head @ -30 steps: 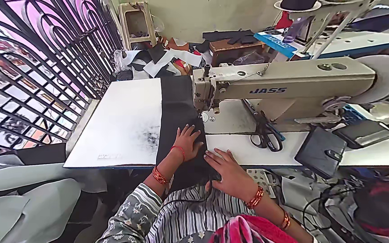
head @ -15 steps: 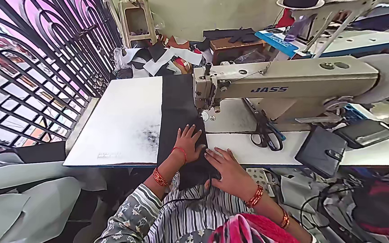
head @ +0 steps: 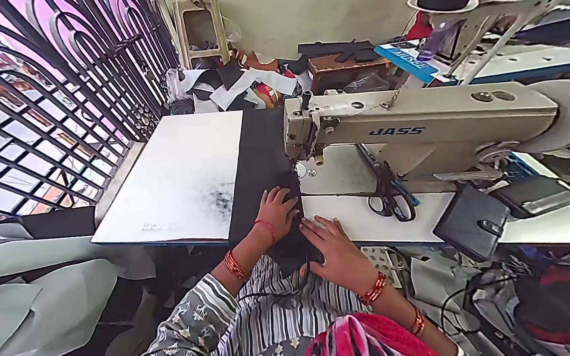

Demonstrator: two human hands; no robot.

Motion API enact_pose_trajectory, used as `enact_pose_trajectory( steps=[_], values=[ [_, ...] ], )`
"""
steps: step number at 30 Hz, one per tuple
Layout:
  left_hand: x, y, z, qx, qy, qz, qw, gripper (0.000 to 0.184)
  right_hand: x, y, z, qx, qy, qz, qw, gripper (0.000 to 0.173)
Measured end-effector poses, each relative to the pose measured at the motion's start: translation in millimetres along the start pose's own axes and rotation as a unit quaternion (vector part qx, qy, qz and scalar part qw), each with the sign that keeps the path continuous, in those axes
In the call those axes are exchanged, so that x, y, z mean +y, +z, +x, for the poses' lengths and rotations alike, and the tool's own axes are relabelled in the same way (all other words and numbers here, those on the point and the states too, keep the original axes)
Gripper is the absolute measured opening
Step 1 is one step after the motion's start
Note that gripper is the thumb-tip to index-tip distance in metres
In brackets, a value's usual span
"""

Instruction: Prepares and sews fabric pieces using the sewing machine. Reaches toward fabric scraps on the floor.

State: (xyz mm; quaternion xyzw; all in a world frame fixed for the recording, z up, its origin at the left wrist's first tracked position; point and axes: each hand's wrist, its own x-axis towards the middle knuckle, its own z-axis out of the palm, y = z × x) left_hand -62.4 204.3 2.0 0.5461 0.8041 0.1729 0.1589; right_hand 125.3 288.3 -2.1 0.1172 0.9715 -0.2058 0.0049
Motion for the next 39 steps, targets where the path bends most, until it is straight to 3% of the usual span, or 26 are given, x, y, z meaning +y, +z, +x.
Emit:
enact_pose_trajectory(
  steps=[3,8,15,20,25,28,33,39],
  values=[
    [-1.2,2.0,1.3,0.006,0.008,-0.017,1.000,0.040,-0.5,0.1,-0.1,-0.002,0.001,-0.005,1.000,0.080],
    [1.7,-1.2,-1.1,-0.064,-0.016,0.035,0.997,0.062,-2.3,-2.5,0.1,-0.023,0.013,-0.008,1.000,0.082],
    [-5.1,1.9,4.5,0.012,0.025,-0.012,1.000,0.041,-1.3,0.0,0.4,-0.002,0.002,-0.011,1.000,0.081],
    [-0.7,0.0,1.4,-0.041,0.015,0.006,0.999,0.053,-1.7,-0.7,-0.1,-0.007,0.008,-0.013,1.000,0.081],
    [-6.9,6.3,1.7,0.032,0.040,-0.007,0.999,0.041,-1.3,-0.1,1.0,-0.001,0.004,-0.017,1.000,0.080],
    [-5.7,2.9,1.9,0.004,0.037,-0.027,0.999,0.042,-1.9,-1.1,1.1,-0.003,0.005,-0.018,1.000,0.080],
    [-1.9,-2.7,1.0,-0.056,-0.001,0.024,0.998,0.060,-1.6,-0.6,1.1,-0.001,0.006,-0.015,1.000,0.080],
    [-5.8,5.1,-1.1,0.027,0.042,-0.033,0.998,0.038,-2.3,-0.9,0.4,-0.004,0.005,-0.017,1.000,0.080]
  ],
)
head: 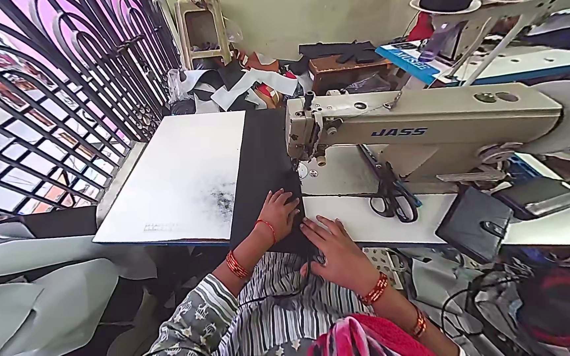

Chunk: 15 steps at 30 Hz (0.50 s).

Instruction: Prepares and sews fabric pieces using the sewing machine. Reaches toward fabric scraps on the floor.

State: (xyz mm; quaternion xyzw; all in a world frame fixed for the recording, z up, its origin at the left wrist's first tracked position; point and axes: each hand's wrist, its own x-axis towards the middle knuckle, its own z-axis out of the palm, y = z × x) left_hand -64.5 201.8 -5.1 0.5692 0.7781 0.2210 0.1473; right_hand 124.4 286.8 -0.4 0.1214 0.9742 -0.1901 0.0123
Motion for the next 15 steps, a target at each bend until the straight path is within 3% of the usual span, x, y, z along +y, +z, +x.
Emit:
enact_pose_trajectory(
  steps=[5,10,15],
  values=[
    [2.6,-7.6,1.8,-0.061,-0.034,0.028,0.997,0.055,1.4,1.7,0.2,0.019,-0.013,-0.001,1.000,0.080],
    [-4.5,-2.5,2.4,-0.006,-0.016,-0.009,1.000,0.043,-0.2,-1.8,1.3,-0.004,-0.004,-0.001,1.000,0.080],
    [-5.3,-5.9,6.7,-0.033,-0.015,-0.004,0.999,0.045,0.4,-1.1,2.5,0.003,-0.005,-0.006,1.000,0.079]
  ],
)
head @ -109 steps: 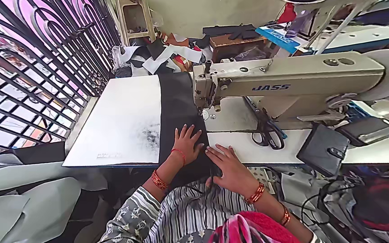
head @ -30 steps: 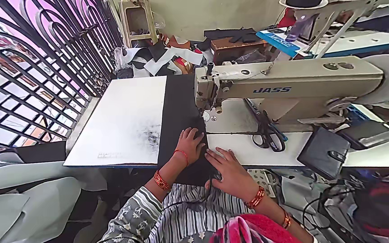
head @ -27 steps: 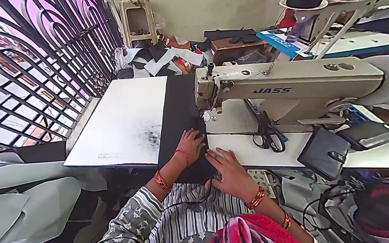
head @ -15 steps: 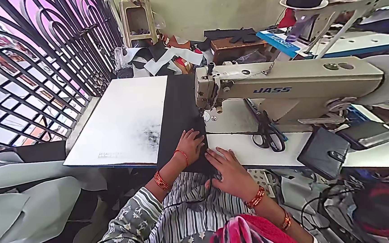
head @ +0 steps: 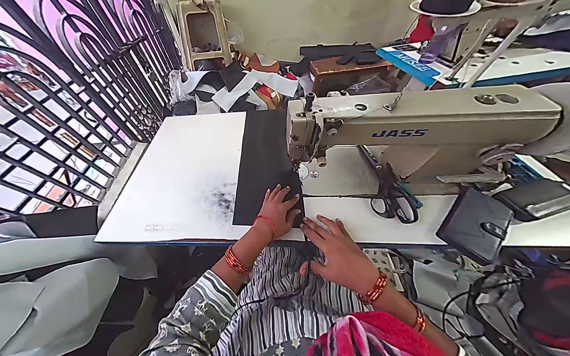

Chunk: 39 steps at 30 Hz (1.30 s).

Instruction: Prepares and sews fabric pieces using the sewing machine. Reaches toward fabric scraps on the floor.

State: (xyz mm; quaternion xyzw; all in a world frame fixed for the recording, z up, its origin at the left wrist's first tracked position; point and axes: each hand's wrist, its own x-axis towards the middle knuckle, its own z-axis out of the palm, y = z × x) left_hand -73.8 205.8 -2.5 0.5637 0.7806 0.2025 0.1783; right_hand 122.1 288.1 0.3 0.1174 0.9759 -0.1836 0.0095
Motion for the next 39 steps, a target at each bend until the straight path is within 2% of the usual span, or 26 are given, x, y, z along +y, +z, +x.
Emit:
enact_pose_trajectory(
  steps=[8,28,35,39],
  values=[
    [-2,-8,13,-0.031,-0.011,0.012,0.999,0.048,0,-1,3,-0.013,0.010,-0.003,1.000,0.078],
    [-18,-19,61,0.001,-0.061,0.016,0.998,0.044,-1,1,7,0.001,0.010,-0.001,1.000,0.076],
    [-24,-24,79,0.011,-0.082,0.001,0.997,0.042,3,4,9,0.030,-0.002,-0.003,1.000,0.077],
    [-25,-28,89,0.018,-0.089,-0.004,0.996,0.040,2,1,12,-0.002,0.016,-0.002,1.000,0.076]
  ],
)
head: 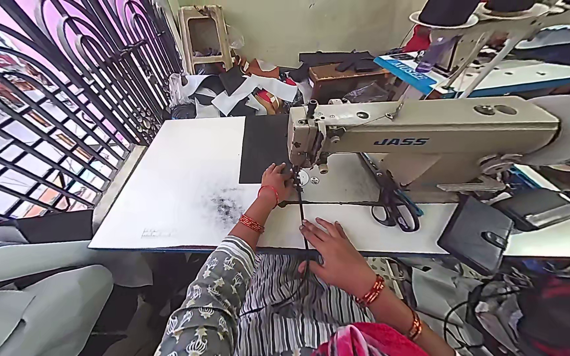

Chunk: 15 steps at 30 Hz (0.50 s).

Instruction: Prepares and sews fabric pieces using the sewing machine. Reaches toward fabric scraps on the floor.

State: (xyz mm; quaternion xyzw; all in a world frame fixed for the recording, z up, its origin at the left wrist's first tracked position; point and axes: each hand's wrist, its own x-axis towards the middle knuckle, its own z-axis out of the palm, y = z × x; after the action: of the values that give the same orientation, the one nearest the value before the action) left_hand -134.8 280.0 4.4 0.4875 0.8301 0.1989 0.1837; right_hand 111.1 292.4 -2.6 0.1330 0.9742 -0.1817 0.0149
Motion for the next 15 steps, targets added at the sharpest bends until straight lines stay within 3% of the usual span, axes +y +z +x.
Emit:
enact_pose_trajectory(
  steps=[8,12,15],
  values=[
    [1,-1,15,0.019,-0.014,0.012,1.000,0.039,0,-2,5,-0.010,0.019,-0.011,1.000,0.075],
    [2,-1,16,0.015,-0.021,0.019,0.999,0.041,3,4,3,0.029,0.002,-0.017,0.999,0.074],
    [2,0,15,0.015,-0.013,0.024,1.000,0.044,11,18,2,0.107,-0.035,-0.029,0.993,0.076]
  ],
)
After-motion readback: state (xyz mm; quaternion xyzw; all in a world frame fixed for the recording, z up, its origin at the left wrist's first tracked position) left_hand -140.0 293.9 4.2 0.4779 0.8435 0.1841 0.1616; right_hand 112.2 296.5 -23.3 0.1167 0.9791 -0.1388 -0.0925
